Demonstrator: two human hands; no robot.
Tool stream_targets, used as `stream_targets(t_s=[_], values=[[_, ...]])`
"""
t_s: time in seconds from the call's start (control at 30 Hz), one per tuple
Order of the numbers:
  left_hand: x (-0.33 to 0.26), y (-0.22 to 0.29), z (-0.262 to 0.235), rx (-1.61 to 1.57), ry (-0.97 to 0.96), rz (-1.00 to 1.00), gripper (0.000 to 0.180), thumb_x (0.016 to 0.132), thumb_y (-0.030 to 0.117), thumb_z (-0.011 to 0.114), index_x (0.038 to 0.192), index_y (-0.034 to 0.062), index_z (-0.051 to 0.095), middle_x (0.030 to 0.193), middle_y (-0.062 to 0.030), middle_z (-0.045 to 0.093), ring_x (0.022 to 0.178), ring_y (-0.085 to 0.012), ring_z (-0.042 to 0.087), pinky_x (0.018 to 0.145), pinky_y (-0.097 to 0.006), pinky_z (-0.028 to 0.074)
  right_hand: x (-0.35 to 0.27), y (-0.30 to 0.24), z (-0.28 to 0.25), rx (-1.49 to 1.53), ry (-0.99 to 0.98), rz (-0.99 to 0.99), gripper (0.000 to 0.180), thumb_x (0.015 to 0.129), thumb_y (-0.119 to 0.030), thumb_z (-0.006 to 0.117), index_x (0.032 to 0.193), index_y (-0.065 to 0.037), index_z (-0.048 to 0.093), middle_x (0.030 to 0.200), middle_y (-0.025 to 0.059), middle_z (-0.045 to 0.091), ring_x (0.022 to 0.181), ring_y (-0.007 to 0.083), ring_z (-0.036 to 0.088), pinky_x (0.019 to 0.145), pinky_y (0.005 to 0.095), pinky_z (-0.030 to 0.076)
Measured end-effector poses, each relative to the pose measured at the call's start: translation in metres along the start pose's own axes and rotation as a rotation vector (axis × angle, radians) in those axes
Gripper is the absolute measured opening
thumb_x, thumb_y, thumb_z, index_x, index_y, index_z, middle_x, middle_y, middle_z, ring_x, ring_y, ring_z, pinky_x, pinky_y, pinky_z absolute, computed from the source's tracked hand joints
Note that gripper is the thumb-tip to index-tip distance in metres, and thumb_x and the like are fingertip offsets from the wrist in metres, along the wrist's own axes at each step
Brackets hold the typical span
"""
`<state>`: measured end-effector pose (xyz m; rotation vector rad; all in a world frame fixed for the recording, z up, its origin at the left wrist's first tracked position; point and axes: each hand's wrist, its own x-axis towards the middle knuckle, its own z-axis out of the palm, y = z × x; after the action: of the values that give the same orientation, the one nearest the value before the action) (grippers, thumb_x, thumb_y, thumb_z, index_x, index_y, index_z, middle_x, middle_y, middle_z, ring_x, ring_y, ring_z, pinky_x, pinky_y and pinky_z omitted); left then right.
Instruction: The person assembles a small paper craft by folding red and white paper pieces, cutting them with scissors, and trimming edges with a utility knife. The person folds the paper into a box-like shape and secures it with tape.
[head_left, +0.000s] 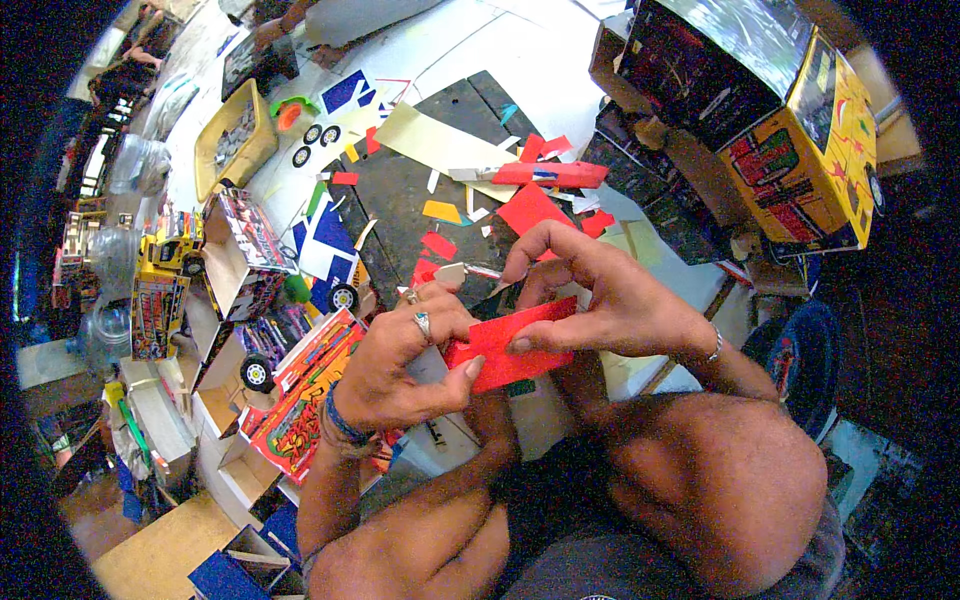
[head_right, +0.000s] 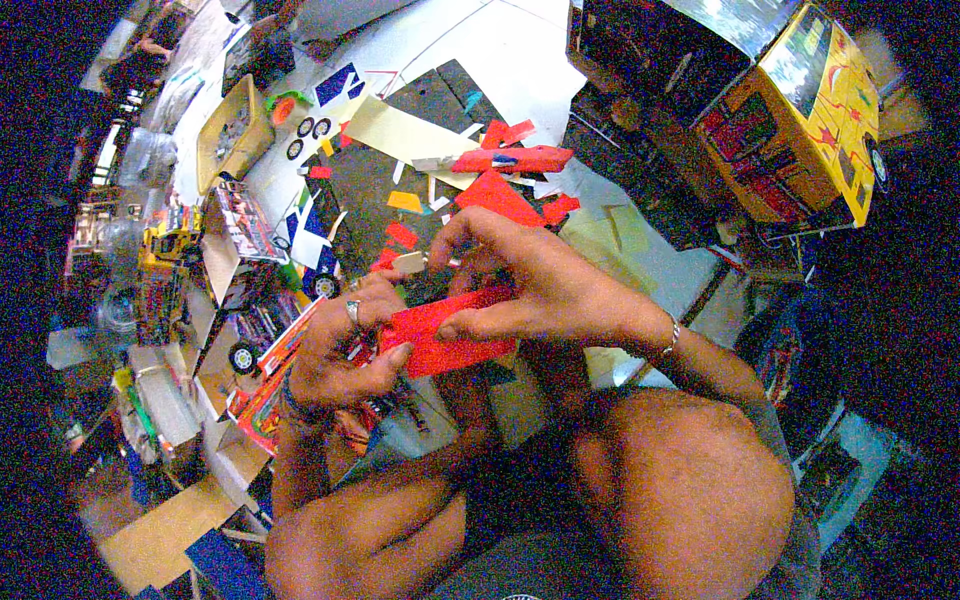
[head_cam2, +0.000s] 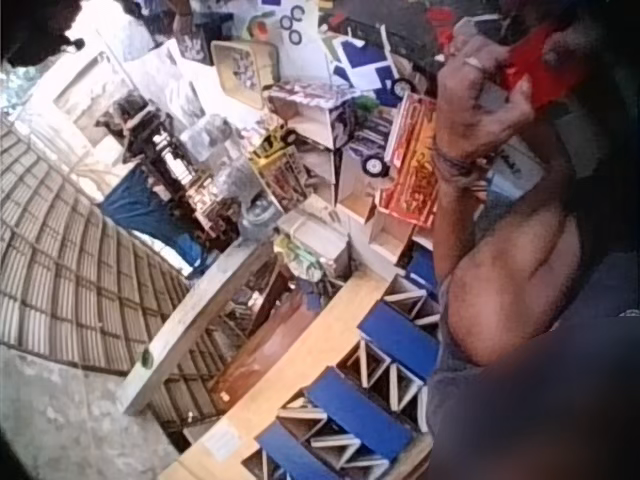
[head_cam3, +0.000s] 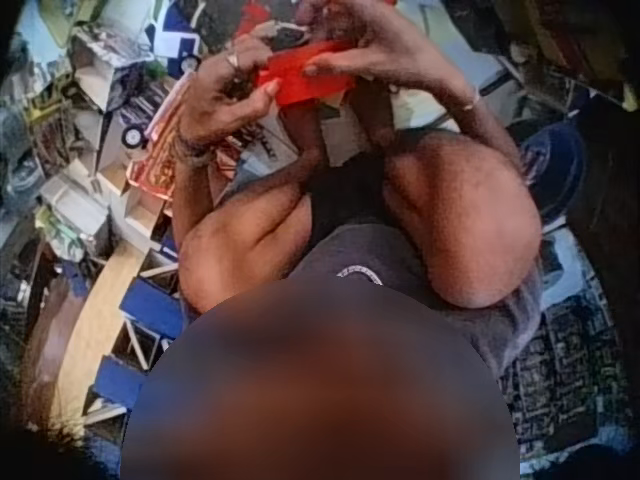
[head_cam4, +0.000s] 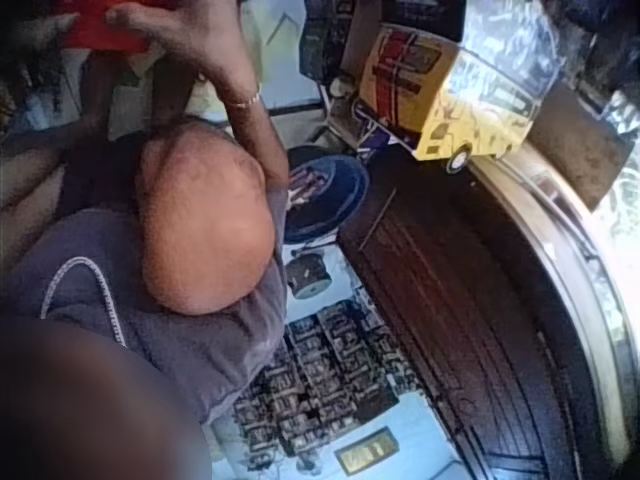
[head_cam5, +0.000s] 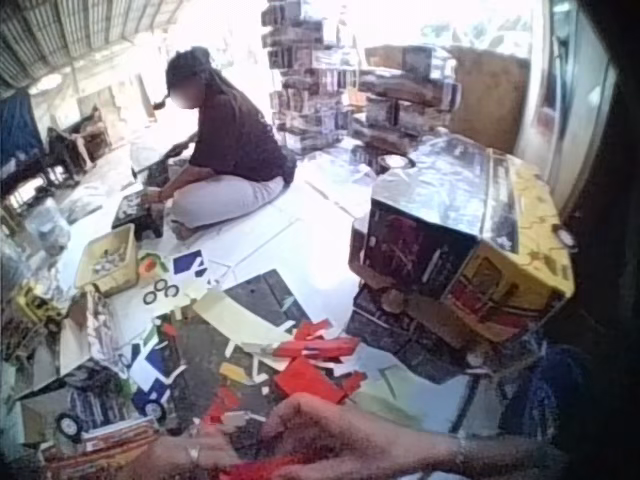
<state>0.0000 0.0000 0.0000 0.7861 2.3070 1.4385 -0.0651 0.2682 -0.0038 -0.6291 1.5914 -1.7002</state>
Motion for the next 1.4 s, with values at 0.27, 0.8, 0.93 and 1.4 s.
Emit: stream_targets(t_s=[0.27, 0.8, 0.93, 1.4], values=[[0.017, 0.016, 0.013, -0.122, 0.702, -0.063, 0.063, 0.089, 0.030, 0.072, 0.141, 0.0040, 0.050, 0.139, -0.0171, 0.052, 0.130, -0.0292, 0.050, 0.110, -0.043, 0.040, -0.004, -0.017, -0.007, -0.876, 0.329, -0.580, 0.040, 0.080, -0.013, 0.082, 0.115, -0.008, 0.062, 0.099, 0.0024, 0.071, 0.091, 0.0204, 0.068, 0.091, 0.0368, 0.048], [0.030, 0.010, 0.054, -0.358, 0.831, -0.392, 0.050, 0.095, 0.018, 0.074, 0.135, 0.0001, 0.050, 0.122, -0.0117, 0.065, 0.103, -0.0148, 0.066, 0.088, -0.028, 0.055, 0.005, 0.038, -0.009, -1.585, 0.236, -1.097, 0.036, 0.093, -0.022, 0.062, 0.130, -0.022, 0.061, 0.131, -0.0034, 0.063, 0.120, 0.0068, 0.058, 0.109, 0.0492, 0.043], [0.027, 0.002, 0.049, -0.496, 0.934, -0.374, 0.056, 0.095, 0.018, 0.074, 0.139, 0.0001, 0.046, 0.112, -0.0090, 0.068, 0.102, -0.0130, 0.064, 0.091, -0.028, 0.052, 0.000, 0.034, -0.003, -1.279, 0.352, -0.977, 0.042, 0.090, -0.024, 0.074, 0.129, -0.017, 0.060, 0.130, 0.0031, 0.063, 0.122, 0.0147, 0.059, 0.105, 0.0445, 0.045], [0.011, -0.014, 0.070, -0.409, 0.851, -0.374, 0.064, 0.091, 0.014, 0.077, 0.143, 0.0023, 0.043, 0.107, -0.0074, 0.065, 0.099, -0.0132, 0.062, 0.087, -0.030, 0.054, 0.034, 0.047, 0.019, 0.184, 0.329, 0.049, 0.067, 0.082, -0.012, 0.084, 0.135, -0.006, 0.043, 0.124, 0.0105, 0.058, 0.107, 0.0199, 0.065, 0.087, 0.0337, 0.056]])
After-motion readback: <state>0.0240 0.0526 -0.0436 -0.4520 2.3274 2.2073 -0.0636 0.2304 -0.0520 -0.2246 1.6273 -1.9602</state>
